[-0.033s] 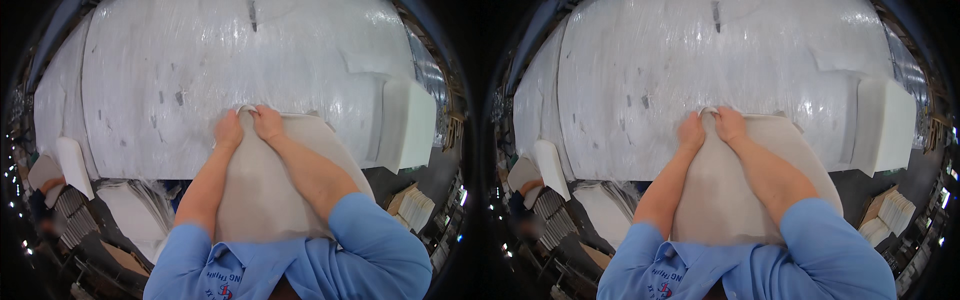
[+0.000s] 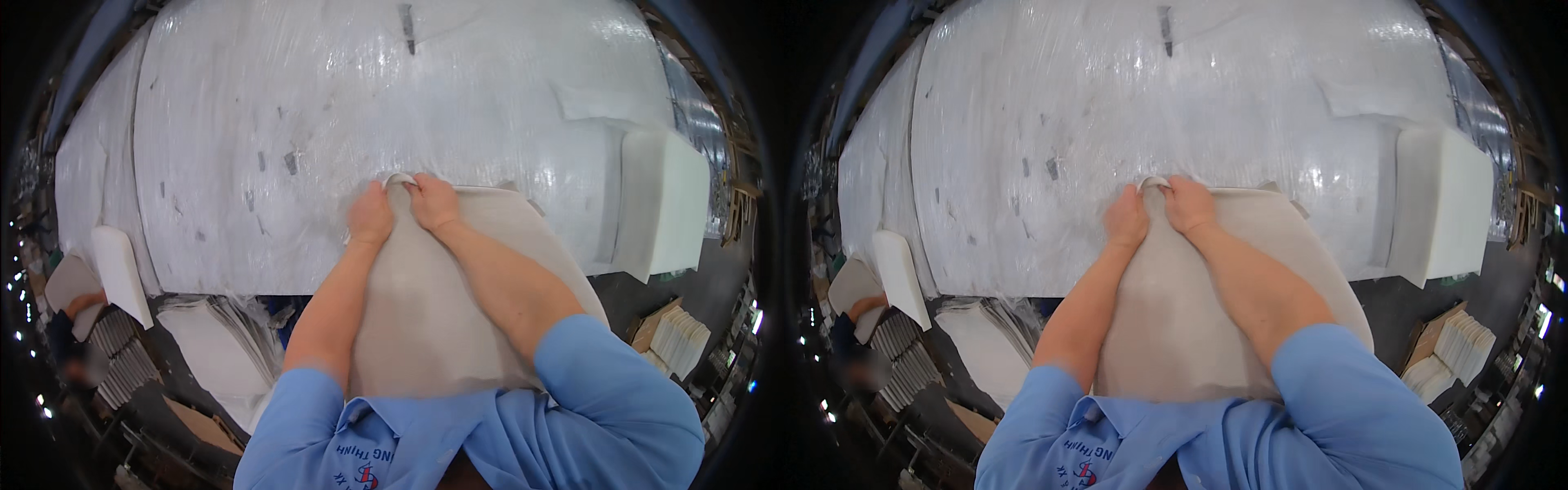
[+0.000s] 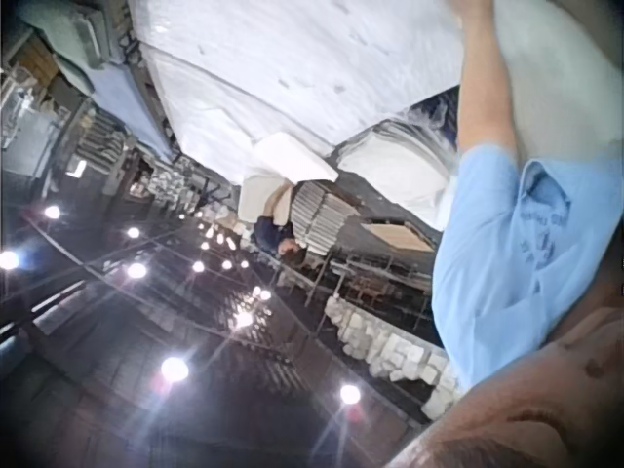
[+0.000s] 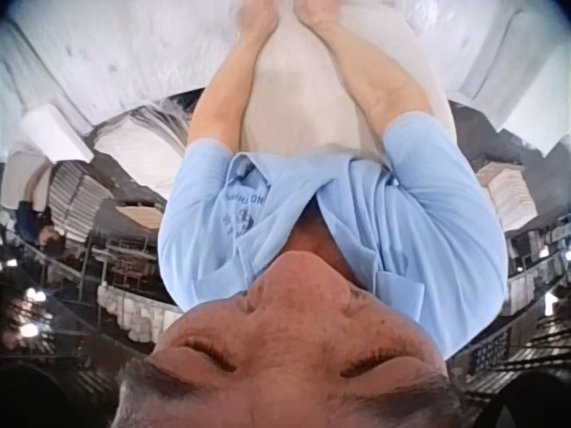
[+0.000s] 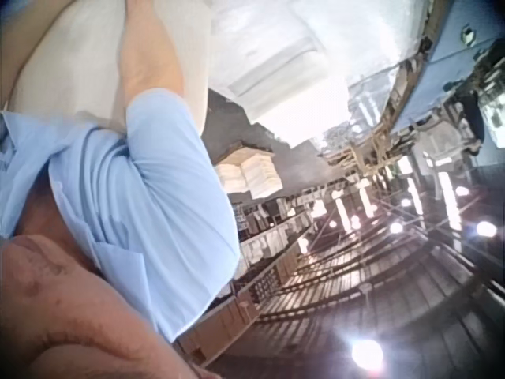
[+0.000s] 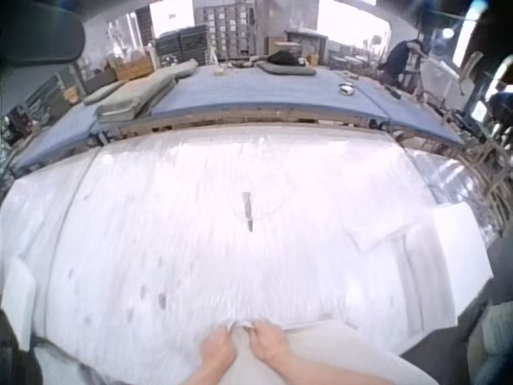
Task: The person repeatedly picks up foam pieces and inserts them into fabric covers by hand, then places the covered items on a nearby table. The process is repeated multiple times with similar foam pieces.
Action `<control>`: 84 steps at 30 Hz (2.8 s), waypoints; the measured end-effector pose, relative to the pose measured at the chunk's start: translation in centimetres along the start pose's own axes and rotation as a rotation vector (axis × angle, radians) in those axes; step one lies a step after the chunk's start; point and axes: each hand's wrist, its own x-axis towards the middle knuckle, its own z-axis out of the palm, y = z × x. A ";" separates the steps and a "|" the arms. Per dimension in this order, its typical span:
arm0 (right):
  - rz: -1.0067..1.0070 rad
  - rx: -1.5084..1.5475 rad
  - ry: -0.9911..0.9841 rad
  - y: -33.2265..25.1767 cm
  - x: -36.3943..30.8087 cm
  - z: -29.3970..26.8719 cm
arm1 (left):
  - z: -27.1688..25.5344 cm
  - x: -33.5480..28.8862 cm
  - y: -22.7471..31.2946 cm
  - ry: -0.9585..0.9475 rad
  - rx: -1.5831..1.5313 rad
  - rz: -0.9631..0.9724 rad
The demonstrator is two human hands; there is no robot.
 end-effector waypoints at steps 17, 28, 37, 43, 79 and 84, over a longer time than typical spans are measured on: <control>0.117 -0.303 -0.235 10.9 0.7 -16.5 | -3.9 -4.1 -1.0 -0.327 -0.071 -0.092; 0.255 -0.080 0.105 10.1 1.0 -12.6 | -0.3 -3.1 1.5 0.195 0.038 -0.252; 0.223 0.005 0.168 11.3 2.2 -11.0 | 0.7 -2.4 0.7 0.198 0.070 -0.264; 0.132 -0.137 -0.023 11.4 1.6 -13.9 | -2.6 -2.4 -0.1 0.070 -0.078 -0.170; 0.360 0.171 -0.327 9.6 -10.7 -30.9 | -8.4 -18.0 -4.3 -0.216 -0.336 -0.266; 0.494 0.310 -0.719 10.1 -18.3 -29.7 | -10.5 -21.8 1.6 -0.450 -0.823 -0.506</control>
